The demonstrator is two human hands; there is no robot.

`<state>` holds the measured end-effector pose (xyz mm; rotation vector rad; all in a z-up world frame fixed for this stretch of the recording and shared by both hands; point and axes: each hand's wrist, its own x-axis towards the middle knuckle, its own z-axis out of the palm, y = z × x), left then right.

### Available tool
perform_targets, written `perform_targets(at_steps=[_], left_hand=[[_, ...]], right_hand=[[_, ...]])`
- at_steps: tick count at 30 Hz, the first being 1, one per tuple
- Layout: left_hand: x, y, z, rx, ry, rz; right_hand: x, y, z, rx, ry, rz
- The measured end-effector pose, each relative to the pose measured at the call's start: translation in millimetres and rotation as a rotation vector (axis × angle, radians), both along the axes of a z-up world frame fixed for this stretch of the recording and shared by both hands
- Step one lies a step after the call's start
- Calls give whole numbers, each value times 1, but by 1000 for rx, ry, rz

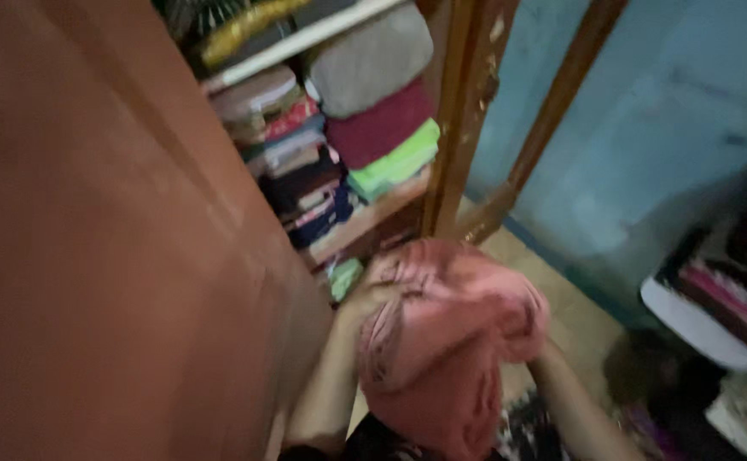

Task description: The person folds several towels and bed linens on a floral-patterned bed and then places them into a wooden wardrobe. The person handles green, maroon, gray, pink, purple, and patterned towels one at a time, folding each neatly before stacking them on shelves inside the wardrobe.

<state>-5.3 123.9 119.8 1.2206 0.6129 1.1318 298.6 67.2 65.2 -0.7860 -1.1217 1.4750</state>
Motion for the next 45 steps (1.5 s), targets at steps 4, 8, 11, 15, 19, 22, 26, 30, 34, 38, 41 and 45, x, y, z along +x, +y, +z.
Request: perform_targets(at_steps=[4, 8, 11, 15, 19, 22, 26, 30, 34, 38, 41, 45], left_hand=[[-20, 83, 125, 572, 444, 584], [-23, 144, 213, 1026, 1009, 1121], [-21, 177, 242, 1127, 1248, 1192], [-30, 223, 230, 989, 1406, 1159], [-46, 266, 188, 532, 1024, 915], [-48, 283, 123, 355, 641, 757], [-51, 295, 54, 196, 371, 646], [-65, 301, 30, 165, 304, 672], [-77, 302, 27, 164, 294, 707], [-80, 297, 21, 145, 250, 713], [-73, 271, -4, 86, 209, 730], [-70, 259, 2, 94, 174, 795]], right_hand=[[4, 72, 27, 71, 6, 44], [16, 129, 56, 152, -11, 93], [29, 177, 84, 240, -42, 123], [20, 248, 112, 380, -98, 236], [-3, 321, 165, 510, -139, 367], [-28, 370, 198, 592, -176, 435], [-59, 414, 229, 681, -224, 514], [-73, 430, 241, 759, -272, 566], [-84, 433, 245, 807, -273, 589], [-100, 451, 261, 838, -275, 591], [-113, 462, 254, 717, -274, 599], [-130, 490, 237, 420, -247, 574]])
